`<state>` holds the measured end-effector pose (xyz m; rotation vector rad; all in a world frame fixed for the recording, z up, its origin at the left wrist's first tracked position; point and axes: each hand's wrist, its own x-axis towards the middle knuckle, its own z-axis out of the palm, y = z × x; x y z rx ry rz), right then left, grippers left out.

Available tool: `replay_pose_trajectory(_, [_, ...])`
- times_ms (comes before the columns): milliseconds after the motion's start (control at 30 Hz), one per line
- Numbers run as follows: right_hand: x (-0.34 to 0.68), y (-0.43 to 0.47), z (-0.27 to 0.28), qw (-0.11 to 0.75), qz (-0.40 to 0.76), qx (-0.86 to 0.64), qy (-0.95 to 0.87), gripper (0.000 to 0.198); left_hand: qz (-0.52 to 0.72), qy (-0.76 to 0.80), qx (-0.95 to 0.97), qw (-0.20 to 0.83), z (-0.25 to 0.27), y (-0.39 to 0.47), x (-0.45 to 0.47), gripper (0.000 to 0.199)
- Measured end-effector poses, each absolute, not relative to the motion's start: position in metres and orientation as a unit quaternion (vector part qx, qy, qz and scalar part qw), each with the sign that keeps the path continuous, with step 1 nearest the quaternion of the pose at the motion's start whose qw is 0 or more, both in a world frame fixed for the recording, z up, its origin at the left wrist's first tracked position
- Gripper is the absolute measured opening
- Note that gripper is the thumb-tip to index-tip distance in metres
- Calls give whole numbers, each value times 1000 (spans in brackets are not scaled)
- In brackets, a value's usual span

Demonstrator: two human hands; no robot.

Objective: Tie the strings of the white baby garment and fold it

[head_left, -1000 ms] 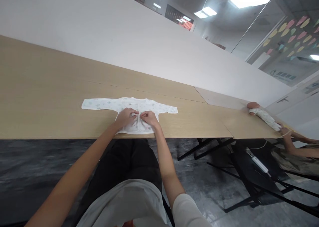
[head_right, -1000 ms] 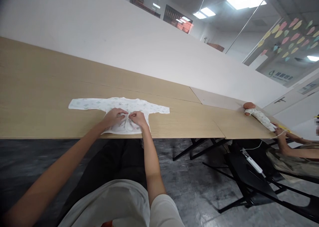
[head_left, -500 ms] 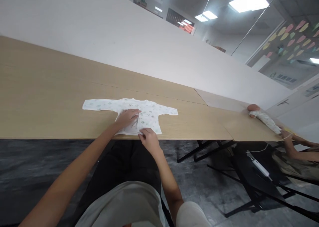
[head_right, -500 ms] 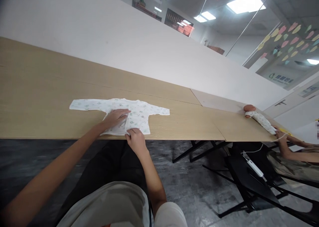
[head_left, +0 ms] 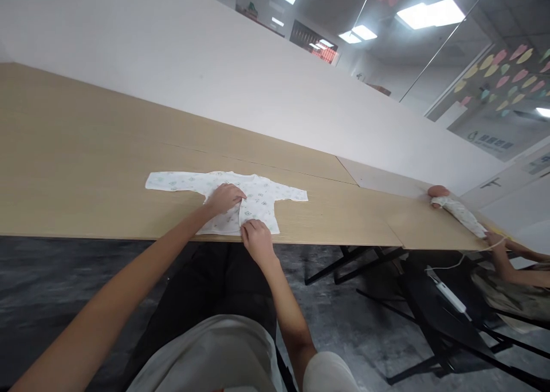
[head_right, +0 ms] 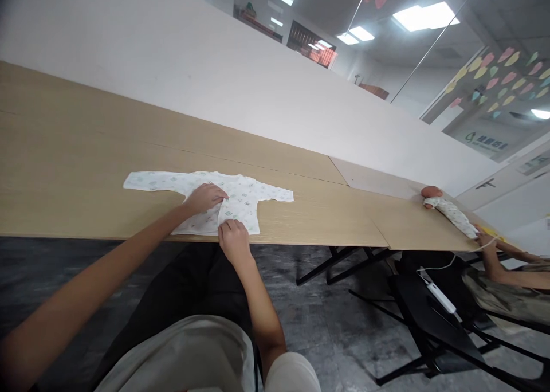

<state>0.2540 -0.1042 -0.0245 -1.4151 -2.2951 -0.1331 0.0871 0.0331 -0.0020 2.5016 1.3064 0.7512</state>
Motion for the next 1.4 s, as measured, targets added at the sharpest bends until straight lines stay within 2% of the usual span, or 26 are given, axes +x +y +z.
replay_pose_trajectory(133, [258,-108,-27,222,-49,-496,-838,21,258,452,841,146,-6,34,81,26])
replay_pose_trajectory(267, [259,-116,-31,228,-36,-481,-846,22,235,426,859,162,-11,30,68,35])
replay_pose_trajectory(533, [266,-125,-36,298,-1,-456,-838,25,121,392,908,78,-18,9,55,58])
replay_pose_trajectory(733, [293,-78,-12,336,19,-503,-796,27,58,388,918,62,-14,-8,47,60])
replay_pose_trajectory(900, [311,-34,-1,291,36,-556,-777,27,33,401,914,57,-16,-15,49,58])
replay_pose_trajectory(1067, [314,12,15,233,45,-604,-761,30,69,417,906,40,-13,7,48,57])
replay_pose_trajectory(1200, [313,54,31,174,42,-637,-750,36,126,543,830,11,-2,46,33,59])
replay_pose_trajectory(1400, [314,84,25,68,44,-675,-733,36,111,647,754,16,0,76,-2,57])
